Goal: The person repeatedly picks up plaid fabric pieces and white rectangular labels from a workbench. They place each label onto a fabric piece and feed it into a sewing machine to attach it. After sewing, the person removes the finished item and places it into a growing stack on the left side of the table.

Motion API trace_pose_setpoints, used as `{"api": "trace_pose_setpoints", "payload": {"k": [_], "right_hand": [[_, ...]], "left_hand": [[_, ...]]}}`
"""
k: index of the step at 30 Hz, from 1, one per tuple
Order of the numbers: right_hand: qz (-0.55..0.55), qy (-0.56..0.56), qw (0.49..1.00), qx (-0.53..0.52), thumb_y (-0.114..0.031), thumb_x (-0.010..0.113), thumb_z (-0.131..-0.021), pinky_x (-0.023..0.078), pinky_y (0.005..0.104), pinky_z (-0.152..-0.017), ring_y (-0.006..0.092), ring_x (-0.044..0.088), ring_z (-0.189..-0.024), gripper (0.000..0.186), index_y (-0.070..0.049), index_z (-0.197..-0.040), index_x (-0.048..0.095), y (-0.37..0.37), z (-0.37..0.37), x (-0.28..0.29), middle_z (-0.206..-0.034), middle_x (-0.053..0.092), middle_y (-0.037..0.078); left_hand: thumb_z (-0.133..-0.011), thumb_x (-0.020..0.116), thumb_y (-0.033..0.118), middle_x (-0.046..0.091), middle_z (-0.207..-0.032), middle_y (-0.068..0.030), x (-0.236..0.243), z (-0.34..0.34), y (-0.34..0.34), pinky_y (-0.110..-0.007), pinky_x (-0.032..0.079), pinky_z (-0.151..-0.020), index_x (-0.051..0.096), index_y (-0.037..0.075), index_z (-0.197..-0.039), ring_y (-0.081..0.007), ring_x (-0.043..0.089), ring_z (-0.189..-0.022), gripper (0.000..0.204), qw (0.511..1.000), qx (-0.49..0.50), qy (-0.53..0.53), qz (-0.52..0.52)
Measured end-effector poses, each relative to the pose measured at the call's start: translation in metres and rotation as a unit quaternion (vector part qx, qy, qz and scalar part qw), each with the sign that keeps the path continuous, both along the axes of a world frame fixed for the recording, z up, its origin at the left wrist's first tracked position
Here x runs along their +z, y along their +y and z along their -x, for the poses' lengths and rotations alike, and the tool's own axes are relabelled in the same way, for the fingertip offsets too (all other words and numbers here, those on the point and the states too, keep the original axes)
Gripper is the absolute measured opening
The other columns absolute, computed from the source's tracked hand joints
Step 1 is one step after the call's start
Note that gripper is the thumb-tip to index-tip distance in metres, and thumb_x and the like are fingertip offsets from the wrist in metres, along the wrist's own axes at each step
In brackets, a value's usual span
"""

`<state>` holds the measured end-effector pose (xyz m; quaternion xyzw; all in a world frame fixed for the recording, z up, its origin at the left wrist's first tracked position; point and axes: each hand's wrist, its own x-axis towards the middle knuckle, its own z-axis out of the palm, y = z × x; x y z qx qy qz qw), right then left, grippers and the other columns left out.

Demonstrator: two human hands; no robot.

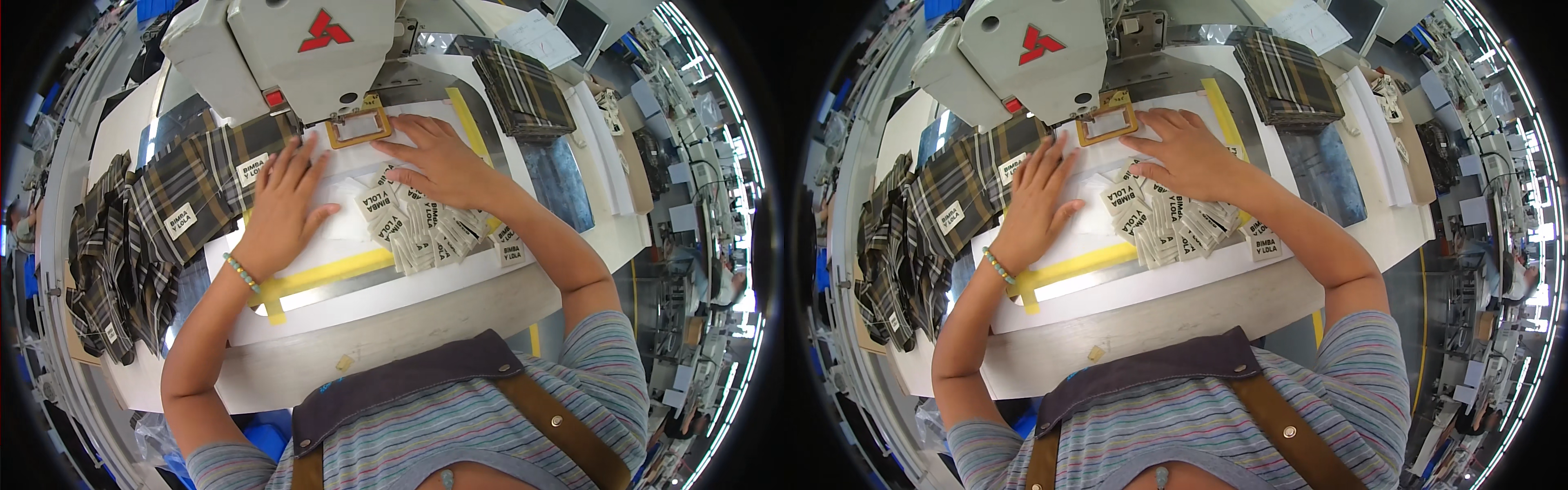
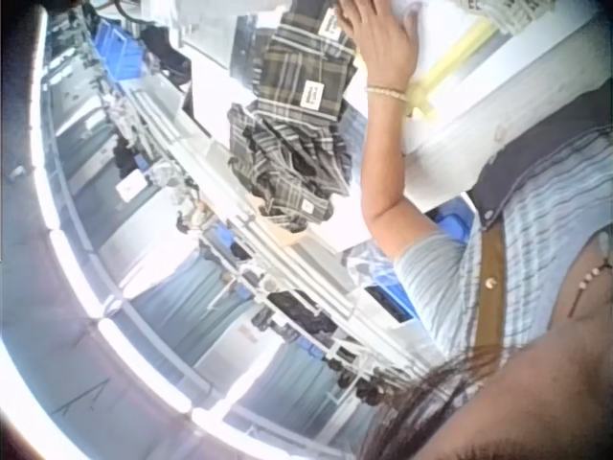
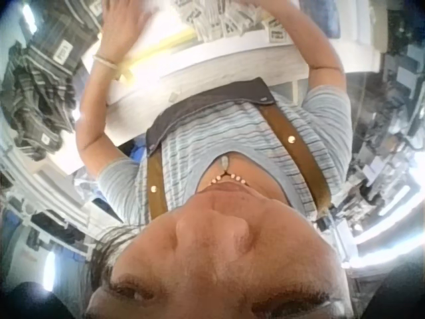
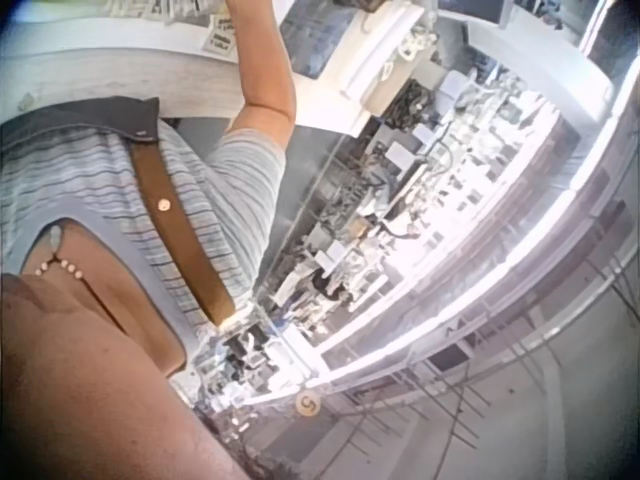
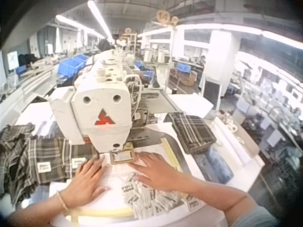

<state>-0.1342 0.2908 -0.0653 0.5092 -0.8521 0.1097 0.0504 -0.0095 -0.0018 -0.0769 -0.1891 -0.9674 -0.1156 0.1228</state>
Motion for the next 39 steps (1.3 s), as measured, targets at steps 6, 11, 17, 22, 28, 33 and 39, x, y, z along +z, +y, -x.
{"api": "trace_pose_setpoints", "payload": {"k": [6,11,17,22,28,33,39], "right_hand": [[0.026,0.022,0.999,0.012,-0.044,0.056,-0.110,0.030,0.0541,-0.126,0.0386,0.041,-0.150,0.050,-0.015,-0.151,0.062,0.002,0.004,-0.008,-0.158,0.050,0.023],[0.014,-0.001,1.000,0.021,-0.040,0.056,-0.111,0.030,0.0534,-0.127,0.0398,0.039,-0.152,0.049,-0.019,-0.155,0.060,0.001,0.010,-0.006,-0.160,0.047,0.021],[0.004,-0.012,1.000,0.013,-0.040,0.060,-0.109,0.031,0.0514,-0.127,0.0377,0.040,-0.152,0.051,-0.017,-0.154,0.060,0.004,0.017,-0.006,-0.161,0.047,0.019],[0.024,-0.005,0.999,0.027,-0.047,0.057,-0.110,0.032,0.0510,-0.128,0.0359,0.041,-0.151,0.050,-0.020,-0.151,0.064,0.004,0.022,-0.006,-0.160,0.050,0.017],[0.013,-0.035,0.999,0.040,-0.049,0.055,-0.111,0.031,0.0494,-0.129,0.0348,0.040,-0.153,0.049,-0.027,-0.153,0.063,0.009,0.034,-0.005,-0.162,0.049,0.016],[0.018,-0.052,0.998,0.040,-0.046,0.057,-0.110,0.032,0.0486,-0.129,0.0350,0.039,-0.153,0.047,-0.027,-0.152,0.064,0.010,0.035,-0.005,-0.163,0.048,0.015],[0.020,-0.057,0.997,0.042,-0.040,0.062,-0.108,0.033,0.0485,-0.128,0.0351,0.038,-0.154,0.045,-0.023,-0.150,0.066,0.009,0.034,-0.003,-0.164,0.046,0.013]], "left_hand": [[-0.111,0.048,0.047,0.027,-0.179,-0.0103,-0.007,0.001,-0.071,-0.049,0.010,-0.134,0.037,0.010,-0.168,-0.0333,0.019,-0.167,0.069,0.994,0.092,-0.045,0.043],[-0.109,0.055,0.038,0.037,-0.175,-0.0097,-0.004,-0.003,-0.085,-0.050,0.018,-0.133,0.046,0.008,-0.163,-0.0329,0.028,-0.163,0.062,0.994,0.085,0.005,0.075],[-0.100,0.069,0.027,0.050,-0.165,-0.0129,0.024,-0.004,-0.009,-0.053,0.033,-0.128,0.056,0.002,-0.151,-0.0366,0.039,-0.157,0.058,0.997,-0.064,-0.033,0.028],[-0.103,0.066,0.036,0.043,-0.170,-0.0144,0.017,0.007,0.018,-0.055,0.030,-0.130,0.049,0.004,-0.157,-0.0430,0.035,-0.157,0.065,0.995,-0.078,-0.050,0.021],[-0.106,0.059,0.049,0.039,-0.170,-0.0197,0.007,0.020,0.031,-0.060,0.019,-0.132,0.043,0.006,-0.163,-0.0498,0.027,-0.159,0.073,0.996,-0.064,-0.048,0.048],[-0.107,0.054,0.057,0.043,-0.165,-0.0245,0.001,0.027,0.037,-0.060,0.016,-0.132,0.038,0.008,-0.167,-0.0494,0.028,-0.158,0.079,0.996,-0.060,-0.049,0.034],[-0.107,0.053,0.058,0.043,-0.163,-0.0250,-0.002,0.029,0.039,-0.059,0.015,-0.132,0.034,0.006,-0.168,-0.0470,0.030,-0.157,0.083,0.997,-0.065,-0.040,0.019]]}}
